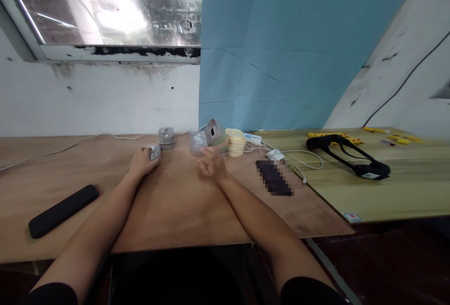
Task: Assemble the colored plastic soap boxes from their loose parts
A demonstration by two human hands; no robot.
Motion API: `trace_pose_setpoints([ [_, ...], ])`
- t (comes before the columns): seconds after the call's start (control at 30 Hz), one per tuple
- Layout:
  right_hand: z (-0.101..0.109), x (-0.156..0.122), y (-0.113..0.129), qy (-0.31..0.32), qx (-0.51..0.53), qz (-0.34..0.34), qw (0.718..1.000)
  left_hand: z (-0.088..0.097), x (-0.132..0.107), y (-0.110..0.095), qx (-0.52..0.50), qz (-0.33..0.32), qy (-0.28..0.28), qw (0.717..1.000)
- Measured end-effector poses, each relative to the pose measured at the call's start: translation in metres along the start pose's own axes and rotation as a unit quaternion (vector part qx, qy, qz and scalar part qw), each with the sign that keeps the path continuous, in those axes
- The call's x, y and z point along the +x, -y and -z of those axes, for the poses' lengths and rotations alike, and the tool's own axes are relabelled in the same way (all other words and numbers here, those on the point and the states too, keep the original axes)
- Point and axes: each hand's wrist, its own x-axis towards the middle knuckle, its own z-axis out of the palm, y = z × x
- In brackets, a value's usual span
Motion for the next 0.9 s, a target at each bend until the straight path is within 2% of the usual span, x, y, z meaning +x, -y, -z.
trace_pose_setpoints([
  [0.13,-0.012,0.001,0.020,0.102,0.057,0.028,0.993,0.013,-0.001,-0.005,0.010,-0.036,0.083,0.996],
  [0.27,-0.012,-0.001,0.019,0.197,0.064,-0.030,0.978,0.018,-0.004,-0.007,0.012,-0.062,0.135,0.989],
  [0.4,-0.006,-0.003,0.010,0.270,0.051,-0.117,0.954,0.010,-0.014,-0.012,-0.071,-0.192,0.110,0.973],
  [0.53,-0.001,0.000,0.008,0.284,0.062,-0.145,0.946,0.002,-0.025,-0.026,-0.156,-0.305,0.081,0.936],
  [0.73,0.000,0.010,0.017,0.323,0.124,-0.149,0.927,-0.002,-0.039,-0.050,-0.207,-0.395,0.087,0.891],
  [0.9,-0.001,0.012,0.018,0.361,0.171,-0.160,0.903,-0.005,-0.044,-0.056,-0.208,-0.407,0.087,0.885],
])
